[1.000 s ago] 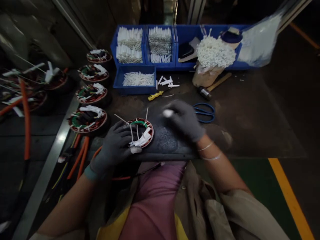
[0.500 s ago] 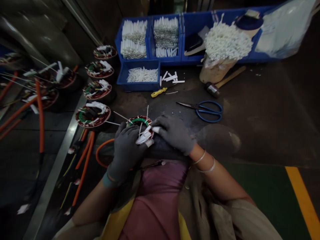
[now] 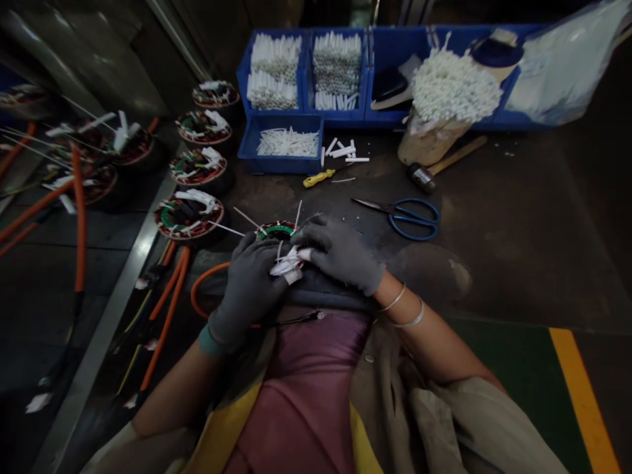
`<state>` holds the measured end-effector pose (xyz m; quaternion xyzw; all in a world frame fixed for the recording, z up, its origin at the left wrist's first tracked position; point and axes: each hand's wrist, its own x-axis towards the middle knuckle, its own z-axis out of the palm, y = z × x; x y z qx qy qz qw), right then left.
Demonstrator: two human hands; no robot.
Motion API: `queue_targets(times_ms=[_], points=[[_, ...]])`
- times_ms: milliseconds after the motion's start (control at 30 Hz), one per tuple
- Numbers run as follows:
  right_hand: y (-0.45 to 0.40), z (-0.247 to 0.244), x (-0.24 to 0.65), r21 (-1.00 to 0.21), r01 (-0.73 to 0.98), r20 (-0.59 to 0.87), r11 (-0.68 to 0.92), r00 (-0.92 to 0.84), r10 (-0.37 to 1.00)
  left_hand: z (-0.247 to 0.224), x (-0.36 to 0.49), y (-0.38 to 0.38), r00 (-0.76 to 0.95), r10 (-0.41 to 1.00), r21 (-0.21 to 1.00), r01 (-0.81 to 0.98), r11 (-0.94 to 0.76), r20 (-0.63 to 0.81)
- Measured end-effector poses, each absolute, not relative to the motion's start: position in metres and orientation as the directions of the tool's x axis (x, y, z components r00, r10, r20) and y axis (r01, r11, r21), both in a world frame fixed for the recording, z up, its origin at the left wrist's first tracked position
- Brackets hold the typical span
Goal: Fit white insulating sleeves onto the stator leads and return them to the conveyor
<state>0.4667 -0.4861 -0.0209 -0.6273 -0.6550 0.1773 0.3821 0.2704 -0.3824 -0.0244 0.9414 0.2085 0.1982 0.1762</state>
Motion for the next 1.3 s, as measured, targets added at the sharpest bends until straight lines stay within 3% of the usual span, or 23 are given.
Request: queue_targets(times_ms=[100, 300, 500, 633, 700, 800, 867, 933, 1033, 1167, 1300], points=[[-0.484, -0.016, 0.461, -0.650, 0.724, 0.283, 0.233, -0.055, 0.958, -0.028, 0.267, -0.383, 0.807, 0.461, 0.374, 0.326, -0.869, 0.368], [-0.480, -0.015, 0.445, -0.516, 0.816, 0.304, 0.263, -0.112, 0.946, -0.037, 0.273, -0.386, 0.767, 0.501, 0.365, 0.367, -0.855, 0.401], [-0.475, -0.027, 0.437, -0.529, 0.839, 0.335, 0.126, 0.070, 0.940, -0.043, 0.275, -0.389, 0.696, 0.470, 0.383, 0.293, -0.876, 0.543], [-0.458, -0.033, 0.431, -0.530, 0.847, 0.257, 0.026, 0.132, 0.957, -0.042, 0.274, -0.387, 0.713, 0.460, 0.387, 0.280, -0.878, 0.529], [-0.452, -0.033, 0.433, -0.589, 0.808, 0.236, 0.026, 0.142, 0.961, -0.041, 0.272, -0.386, 0.740, 0.463, 0.371, 0.304, -0.877, 0.487], [-0.460, -0.029, 0.451, -0.777, 0.620, 0.257, 0.106, 0.159, 0.953, -0.037, 0.269, -0.383, 0.801, 0.467, 0.358, 0.340, -0.870, 0.375], [-0.478, -0.027, 0.475, -0.864, 0.496, 0.263, 0.086, 0.300, 0.917, -0.031, 0.267, -0.379, 0.838, 0.457, 0.378, 0.337, -0.862, 0.296], [-0.506, -0.028, 0.505, -0.875, 0.483, 0.254, -0.029, 0.511, 0.821, -0.022, 0.266, -0.373, 0.869, 0.447, 0.425, 0.329, -0.843, 0.213], [-0.550, -0.033, 0.554, -0.761, 0.573, 0.271, -0.304, 0.707, 0.653, -0.010, 0.265, -0.366, 0.891, 0.436, 0.498, 0.323, -0.805, 0.126], [-0.587, -0.038, 0.593, -0.586, 0.586, 0.307, -0.561, 0.800, 0.515, -0.008, 0.258, -0.364, 0.897, 0.401, 0.502, 0.264, -0.823, 0.186], [-0.585, -0.033, 0.604, -0.387, 0.660, 0.230, -0.644, 0.745, 0.626, -0.019, 0.254, -0.366, 0.838, 0.440, 0.457, 0.269, -0.848, 0.322]])
